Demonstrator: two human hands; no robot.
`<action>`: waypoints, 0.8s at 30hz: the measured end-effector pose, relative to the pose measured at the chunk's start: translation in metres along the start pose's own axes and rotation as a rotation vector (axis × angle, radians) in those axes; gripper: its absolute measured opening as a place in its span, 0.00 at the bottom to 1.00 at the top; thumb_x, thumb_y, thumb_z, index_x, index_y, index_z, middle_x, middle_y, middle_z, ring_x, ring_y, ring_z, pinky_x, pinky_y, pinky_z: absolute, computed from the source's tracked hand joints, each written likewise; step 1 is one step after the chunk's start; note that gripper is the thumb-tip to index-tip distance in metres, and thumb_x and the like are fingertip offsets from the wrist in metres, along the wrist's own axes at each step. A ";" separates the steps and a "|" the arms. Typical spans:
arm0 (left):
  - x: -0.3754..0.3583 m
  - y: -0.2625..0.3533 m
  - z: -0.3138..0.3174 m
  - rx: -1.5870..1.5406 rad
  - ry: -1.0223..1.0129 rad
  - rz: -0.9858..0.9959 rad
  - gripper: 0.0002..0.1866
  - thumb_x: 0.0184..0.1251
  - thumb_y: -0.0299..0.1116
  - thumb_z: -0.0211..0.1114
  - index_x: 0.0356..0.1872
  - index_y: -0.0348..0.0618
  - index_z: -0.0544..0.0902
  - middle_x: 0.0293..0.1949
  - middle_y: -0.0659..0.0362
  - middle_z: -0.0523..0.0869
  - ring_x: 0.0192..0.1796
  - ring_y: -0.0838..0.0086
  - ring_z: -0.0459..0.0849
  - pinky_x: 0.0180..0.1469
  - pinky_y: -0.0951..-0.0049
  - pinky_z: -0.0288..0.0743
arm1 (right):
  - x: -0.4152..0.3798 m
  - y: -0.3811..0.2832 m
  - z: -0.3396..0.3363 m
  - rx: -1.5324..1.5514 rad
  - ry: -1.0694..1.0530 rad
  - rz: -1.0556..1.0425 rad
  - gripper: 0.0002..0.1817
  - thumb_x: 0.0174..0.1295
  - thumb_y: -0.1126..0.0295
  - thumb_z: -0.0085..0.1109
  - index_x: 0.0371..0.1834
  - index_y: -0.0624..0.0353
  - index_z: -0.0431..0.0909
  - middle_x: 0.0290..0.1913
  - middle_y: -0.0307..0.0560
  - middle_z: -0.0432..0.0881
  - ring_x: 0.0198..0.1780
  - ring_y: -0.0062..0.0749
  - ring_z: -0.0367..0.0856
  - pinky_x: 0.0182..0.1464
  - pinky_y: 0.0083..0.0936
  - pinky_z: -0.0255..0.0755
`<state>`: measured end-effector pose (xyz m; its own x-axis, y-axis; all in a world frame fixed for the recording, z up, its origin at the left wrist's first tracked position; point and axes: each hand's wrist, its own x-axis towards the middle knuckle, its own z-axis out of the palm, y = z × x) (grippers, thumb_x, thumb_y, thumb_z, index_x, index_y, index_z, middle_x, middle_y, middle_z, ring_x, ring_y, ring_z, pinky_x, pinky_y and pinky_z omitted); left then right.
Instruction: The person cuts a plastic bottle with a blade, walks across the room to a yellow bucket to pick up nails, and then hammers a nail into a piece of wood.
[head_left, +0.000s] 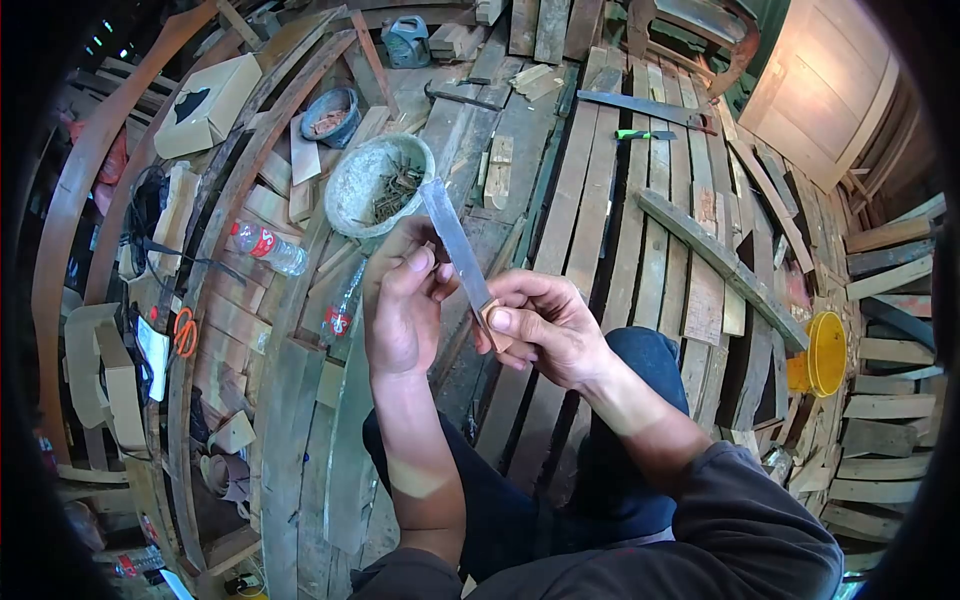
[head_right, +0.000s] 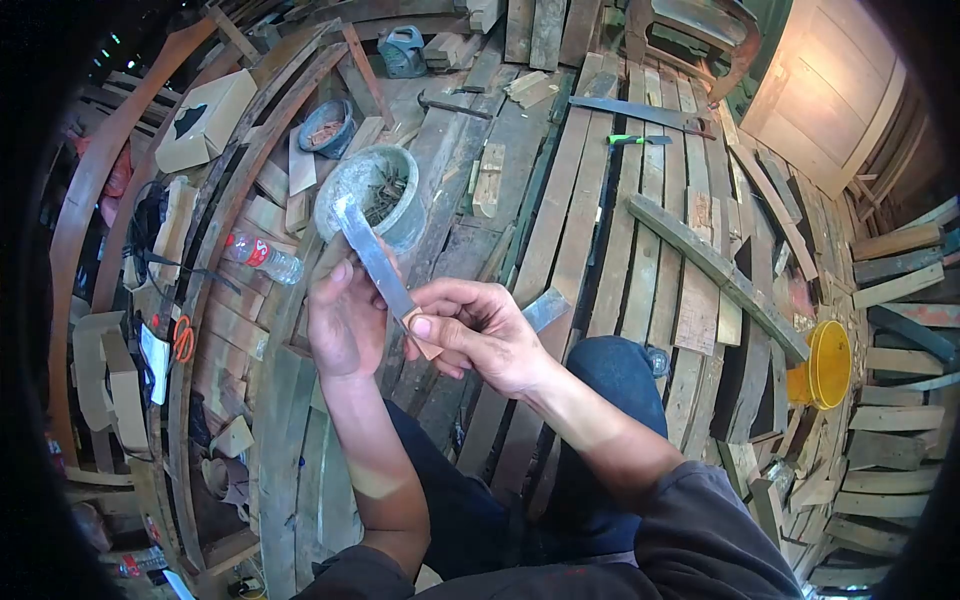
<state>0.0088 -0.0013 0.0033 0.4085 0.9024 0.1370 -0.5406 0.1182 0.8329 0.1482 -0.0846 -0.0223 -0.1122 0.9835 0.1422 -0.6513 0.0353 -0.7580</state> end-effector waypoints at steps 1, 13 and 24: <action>0.000 0.004 0.002 0.027 -0.020 0.030 0.18 0.64 0.39 0.62 0.47 0.35 0.78 0.33 0.66 0.76 0.32 0.85 0.67 0.35 0.82 0.57 | 0.000 0.001 -0.001 -0.010 0.011 0.000 0.11 0.69 0.72 0.58 0.51 0.65 0.78 0.32 0.54 0.84 0.20 0.19 0.68 0.21 0.19 0.61; -0.002 0.009 -0.006 0.172 -0.074 0.152 0.06 0.68 0.26 0.61 0.41 0.34 0.79 0.32 0.66 0.78 0.32 0.89 0.70 0.35 0.86 0.60 | 0.002 0.004 0.000 -0.179 0.053 -0.060 0.12 0.70 0.70 0.61 0.52 0.63 0.80 0.31 0.42 0.85 0.25 0.12 0.73 0.23 0.13 0.64; -0.005 0.017 -0.006 0.374 -0.023 0.208 0.03 0.67 0.23 0.62 0.37 0.33 0.79 0.33 0.65 0.79 0.36 0.88 0.73 0.41 0.85 0.66 | 0.000 0.010 0.003 -0.279 0.104 -0.134 0.12 0.69 0.73 0.61 0.53 0.63 0.79 0.33 0.37 0.83 0.29 0.10 0.76 0.25 0.12 0.65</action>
<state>-0.0068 -0.0016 0.0140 0.3379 0.8811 0.3308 -0.3108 -0.2273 0.9229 0.1393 -0.0843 -0.0282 0.0473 0.9792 0.1972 -0.4231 0.1985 -0.8841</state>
